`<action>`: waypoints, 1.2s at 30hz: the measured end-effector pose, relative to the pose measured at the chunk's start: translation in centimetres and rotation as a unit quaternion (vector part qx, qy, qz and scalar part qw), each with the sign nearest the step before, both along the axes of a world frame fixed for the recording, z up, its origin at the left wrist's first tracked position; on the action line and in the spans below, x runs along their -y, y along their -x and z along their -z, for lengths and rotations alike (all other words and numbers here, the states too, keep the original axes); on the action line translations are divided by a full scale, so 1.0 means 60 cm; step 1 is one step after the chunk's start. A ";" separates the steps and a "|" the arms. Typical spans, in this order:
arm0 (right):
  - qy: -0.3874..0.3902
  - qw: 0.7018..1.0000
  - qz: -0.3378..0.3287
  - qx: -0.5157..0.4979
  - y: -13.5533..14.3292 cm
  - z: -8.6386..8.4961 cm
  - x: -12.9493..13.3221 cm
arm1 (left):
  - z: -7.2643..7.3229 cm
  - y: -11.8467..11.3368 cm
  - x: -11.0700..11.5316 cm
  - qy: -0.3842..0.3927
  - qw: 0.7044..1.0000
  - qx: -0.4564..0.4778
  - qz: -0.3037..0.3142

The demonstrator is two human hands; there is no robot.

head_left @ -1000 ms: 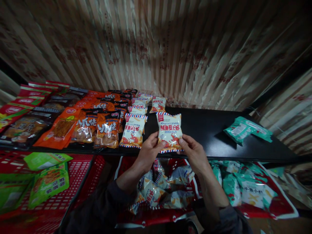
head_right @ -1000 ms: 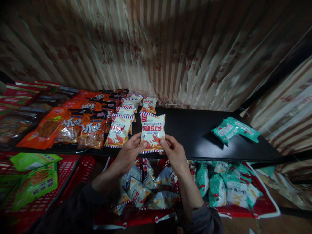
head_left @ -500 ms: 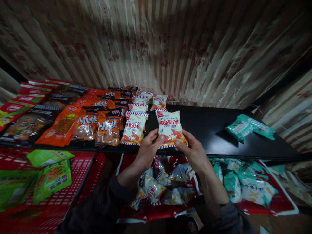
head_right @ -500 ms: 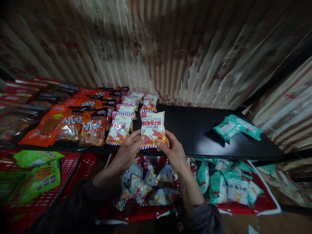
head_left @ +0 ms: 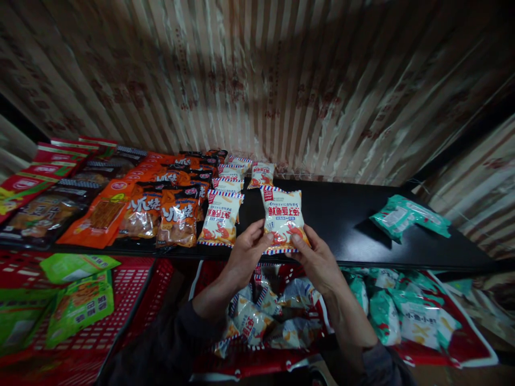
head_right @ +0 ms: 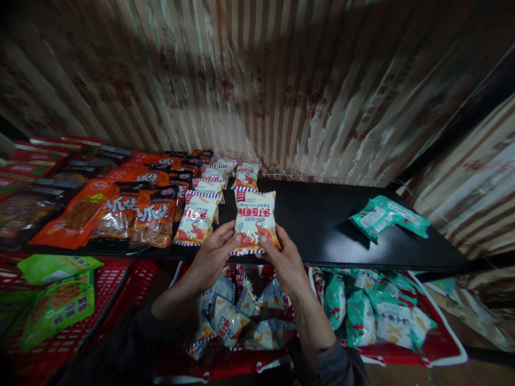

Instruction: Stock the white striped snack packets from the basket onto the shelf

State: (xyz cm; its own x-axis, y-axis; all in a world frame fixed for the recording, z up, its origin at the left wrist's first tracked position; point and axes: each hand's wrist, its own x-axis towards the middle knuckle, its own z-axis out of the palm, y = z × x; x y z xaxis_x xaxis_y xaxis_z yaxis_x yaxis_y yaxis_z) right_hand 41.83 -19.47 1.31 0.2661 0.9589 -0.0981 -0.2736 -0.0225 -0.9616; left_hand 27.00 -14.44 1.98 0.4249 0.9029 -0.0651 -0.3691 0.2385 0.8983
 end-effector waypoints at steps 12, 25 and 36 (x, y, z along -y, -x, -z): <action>-0.022 0.980 0.115 0.160 0.002 -0.002 -0.006 | -0.009 0.007 0.003 -0.166 0.969 -0.173 -0.067; -0.043 0.948 0.157 0.272 0.006 0.007 -0.001 | -0.018 0.004 0.022 -0.151 0.979 -0.132 -0.028; -0.140 0.836 0.190 0.496 0.002 0.024 -0.001 | -0.023 0.004 0.016 -0.136 0.984 -0.111 0.013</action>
State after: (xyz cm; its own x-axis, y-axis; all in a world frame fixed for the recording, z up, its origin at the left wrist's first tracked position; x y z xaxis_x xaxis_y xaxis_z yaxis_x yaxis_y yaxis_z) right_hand 41.72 -19.44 -0.11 0.3743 0.7344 0.5661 0.7251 0.1487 -0.6724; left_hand 26.77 -15.40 3.37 0.4510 0.8886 0.0831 -0.1532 -0.0146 0.9881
